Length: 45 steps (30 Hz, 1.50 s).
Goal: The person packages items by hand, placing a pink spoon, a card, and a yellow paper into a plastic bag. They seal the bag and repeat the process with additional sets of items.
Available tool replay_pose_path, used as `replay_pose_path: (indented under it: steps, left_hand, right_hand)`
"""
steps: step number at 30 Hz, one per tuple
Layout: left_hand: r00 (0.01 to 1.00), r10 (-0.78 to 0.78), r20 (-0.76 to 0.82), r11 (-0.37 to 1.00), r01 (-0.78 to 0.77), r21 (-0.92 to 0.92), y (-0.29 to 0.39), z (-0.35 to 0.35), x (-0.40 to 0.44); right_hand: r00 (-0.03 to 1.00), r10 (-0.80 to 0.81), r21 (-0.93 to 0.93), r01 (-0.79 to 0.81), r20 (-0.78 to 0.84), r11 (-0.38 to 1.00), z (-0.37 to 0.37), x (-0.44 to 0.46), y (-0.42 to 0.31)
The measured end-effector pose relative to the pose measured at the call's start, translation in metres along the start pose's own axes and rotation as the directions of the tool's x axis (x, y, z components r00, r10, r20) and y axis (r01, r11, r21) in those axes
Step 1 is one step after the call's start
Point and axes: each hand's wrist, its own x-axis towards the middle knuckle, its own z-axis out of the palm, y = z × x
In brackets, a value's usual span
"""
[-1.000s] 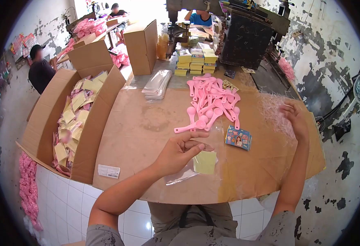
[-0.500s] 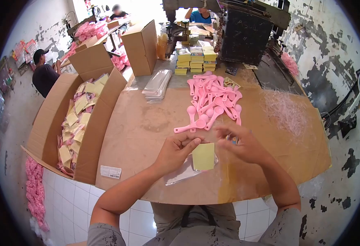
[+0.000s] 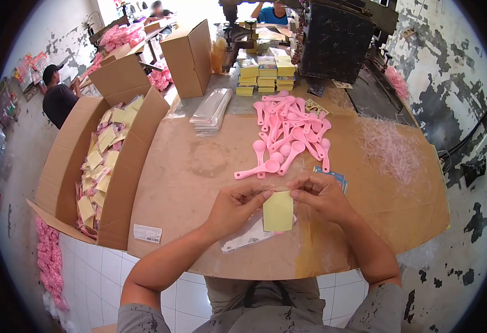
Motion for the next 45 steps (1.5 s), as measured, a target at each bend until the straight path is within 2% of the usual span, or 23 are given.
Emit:
replay_pose_path:
  steps: [5, 8, 9, 12, 14, 15, 18, 20, 24, 27, 30, 32, 35, 38, 39, 41, 42, 43, 44, 45]
  left_hand:
    - [0.999, 0.035, -0.040, 0.998, -0.036, -0.041, 0.004, 0.004, 0.000]
    - [0.992, 0.104, 0.071, 0.961, -0.118, 0.251, -0.002, -0.008, 0.002]
    - [0.993, 0.095, 0.075, 0.972, -0.108, 0.211, -0.006, -0.011, 0.002]
    - [0.995, 0.056, 0.077, 0.997, -0.059, 0.046, -0.008, -0.013, 0.004]
    - [0.997, 0.006, 0.071, 0.992, 0.003, -0.122, 0.002, -0.009, 0.003]
    - [0.997, -0.005, 0.073, 0.994, 0.014, -0.111, 0.001, -0.008, 0.004]
    - [0.994, -0.067, 0.086, 0.996, 0.072, -0.053, 0.000, -0.007, 0.004]
    - [0.985, -0.144, 0.095, 0.990, 0.143, 0.012, 0.001, -0.007, 0.005]
    - [0.988, -0.116, 0.100, 0.990, 0.123, -0.064, -0.002, -0.005, 0.008]
    - [0.992, -0.096, 0.085, 0.994, 0.100, -0.040, -0.001, -0.004, 0.007]
    - [0.996, -0.060, 0.063, 0.998, 0.061, -0.021, -0.003, -0.005, 0.007]
    - [0.997, -0.046, 0.065, 0.998, 0.049, -0.042, -0.004, -0.008, 0.007]
    - [0.992, 0.063, -0.111, 0.977, -0.084, -0.198, 0.006, 0.013, 0.005]
    - [0.991, 0.008, 0.136, 0.997, 0.002, -0.074, -0.003, 0.001, 0.004]
    - [0.989, -0.057, 0.139, 0.998, 0.060, -0.014, 0.001, -0.004, 0.003]
    - [0.973, -0.184, 0.140, 0.980, 0.170, 0.104, 0.017, -0.020, 0.004]
    - [0.996, -0.079, -0.040, 0.995, 0.081, 0.061, 0.021, -0.027, 0.004]
    - [0.974, 0.020, -0.224, 0.999, -0.013, 0.034, 0.027, -0.034, 0.004]
    - [0.910, 0.192, -0.367, 0.940, -0.277, -0.197, 0.038, -0.042, 0.005]
    - [0.792, 0.297, -0.534, 0.764, -0.533, -0.365, 0.048, -0.047, 0.007]
  right_hand:
    - [0.995, -0.074, -0.020, 0.076, 0.072, 0.997, -0.011, 0.000, 0.006]
    - [0.992, -0.094, -0.143, 0.106, 0.088, 0.984, -0.015, 0.000, 0.006]
    - [0.992, -0.094, -0.196, 0.110, 0.090, 0.974, -0.015, 0.000, 0.005]
    - [0.991, -0.087, -0.112, 0.098, 0.099, 0.989, -0.017, 0.001, 0.003]
    - [0.992, -0.093, -0.223, 0.111, 0.089, 0.969, -0.017, -0.001, 0.001]
    - [0.992, -0.097, -0.277, 0.117, 0.083, 0.954, -0.016, -0.002, 0.000]
    - [0.997, -0.049, -0.164, 0.059, 0.065, 0.985, -0.010, -0.002, -0.001]
    - [0.997, -0.042, -0.181, 0.052, 0.061, 0.982, -0.011, -0.002, 0.000]
    - [0.996, -0.062, -0.114, 0.069, 0.063, 0.991, -0.015, 0.000, 0.010]
    - [0.999, 0.024, 0.014, -0.025, 0.038, 1.000, -0.010, -0.002, 0.006]
    - [0.997, -0.007, -0.180, 0.021, 0.080, 0.984, -0.008, -0.004, 0.001]
    - [0.994, 0.032, -0.097, -0.021, 0.103, 0.995, -0.007, -0.004, 0.003]
    - [0.993, 0.053, -0.069, -0.046, 0.103, 0.997, -0.008, -0.004, 0.003]
    - [0.998, 0.013, -0.009, -0.013, 0.065, 1.000, -0.006, -0.004, -0.005]
    - [0.999, -0.005, 0.024, 0.004, 0.048, 1.000, -0.005, -0.005, -0.009]
    - [0.999, -0.033, -0.041, 0.033, -0.015, 0.999, -0.010, -0.009, -0.020]
    - [0.998, -0.051, -0.075, 0.048, -0.047, 0.996, -0.016, -0.009, -0.024]
    - [0.995, -0.074, -0.209, 0.060, -0.059, 0.976, -0.026, -0.008, -0.027]
    - [0.993, -0.098, -0.337, 0.070, -0.067, 0.939, -0.041, -0.008, -0.031]
    - [0.990, -0.121, -0.456, 0.076, -0.071, 0.887, -0.054, -0.008, -0.032]
